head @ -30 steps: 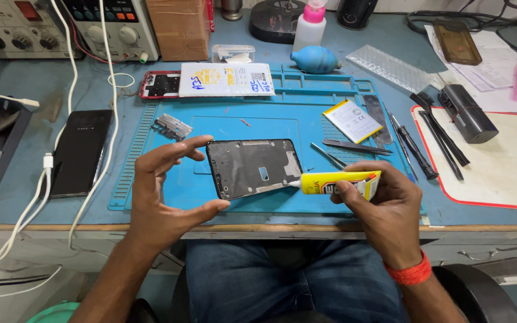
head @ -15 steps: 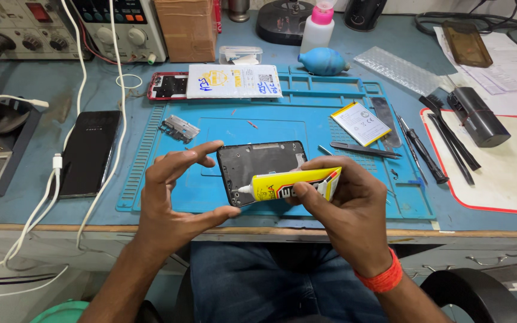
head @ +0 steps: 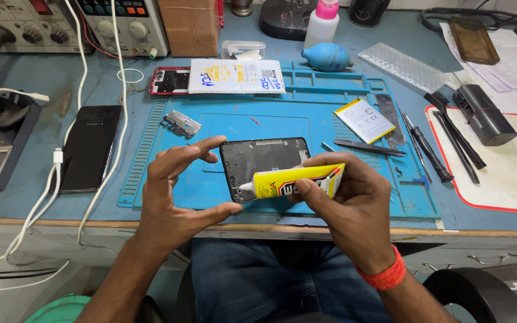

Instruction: The person holds a disassembled phone frame on a repair mat and uses a marker-like pen on it, then picks up a yellow adhesive tube and applies adhesive around the frame's edges while rotating it. They set the tube down, pick up a replacement screen assembly, and peel its protective backing while holding it up.

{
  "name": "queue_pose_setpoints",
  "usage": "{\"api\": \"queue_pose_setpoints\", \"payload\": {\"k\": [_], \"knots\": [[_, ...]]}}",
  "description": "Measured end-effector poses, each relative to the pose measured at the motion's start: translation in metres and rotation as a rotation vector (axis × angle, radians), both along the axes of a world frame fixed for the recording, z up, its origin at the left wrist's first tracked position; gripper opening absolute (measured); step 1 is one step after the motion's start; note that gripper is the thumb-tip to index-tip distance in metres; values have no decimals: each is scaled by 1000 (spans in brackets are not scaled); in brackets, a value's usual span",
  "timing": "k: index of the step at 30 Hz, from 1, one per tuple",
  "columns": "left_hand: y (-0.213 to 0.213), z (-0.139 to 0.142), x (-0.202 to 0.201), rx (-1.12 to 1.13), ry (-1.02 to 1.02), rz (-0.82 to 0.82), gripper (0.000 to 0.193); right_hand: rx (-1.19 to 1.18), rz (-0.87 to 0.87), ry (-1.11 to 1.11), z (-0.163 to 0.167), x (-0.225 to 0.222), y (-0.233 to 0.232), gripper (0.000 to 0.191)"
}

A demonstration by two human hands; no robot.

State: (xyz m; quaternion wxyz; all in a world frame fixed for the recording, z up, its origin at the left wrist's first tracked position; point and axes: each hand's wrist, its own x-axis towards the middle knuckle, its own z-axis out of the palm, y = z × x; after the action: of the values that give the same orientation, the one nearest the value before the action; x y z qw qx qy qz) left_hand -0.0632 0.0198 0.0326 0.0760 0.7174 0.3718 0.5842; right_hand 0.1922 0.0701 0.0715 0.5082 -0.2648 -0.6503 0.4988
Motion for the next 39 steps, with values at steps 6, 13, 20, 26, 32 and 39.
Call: {"api": "queue_pose_setpoints", "payload": {"k": [6,13,20,26,32,39], "knots": [[-1,0,1,-6,-4,5,96,-15,18,12,0,1,0,25],[-1,0,0,-11,8,18,96,-1,6,-13,0,2,1,24],[0,-1,0,-1,2,2,95,1,18,4,0,2,2,23],[-1,-2,-1,-2,5,-3,95,12,13,-17,0,2,3,23],[-1,-3,-1,-2,-2,-7,95,17,12,-38,-1,4,2,23],[0,-4,-1,4,15,5,96,24,27,-46,0,5,2,23]]}}
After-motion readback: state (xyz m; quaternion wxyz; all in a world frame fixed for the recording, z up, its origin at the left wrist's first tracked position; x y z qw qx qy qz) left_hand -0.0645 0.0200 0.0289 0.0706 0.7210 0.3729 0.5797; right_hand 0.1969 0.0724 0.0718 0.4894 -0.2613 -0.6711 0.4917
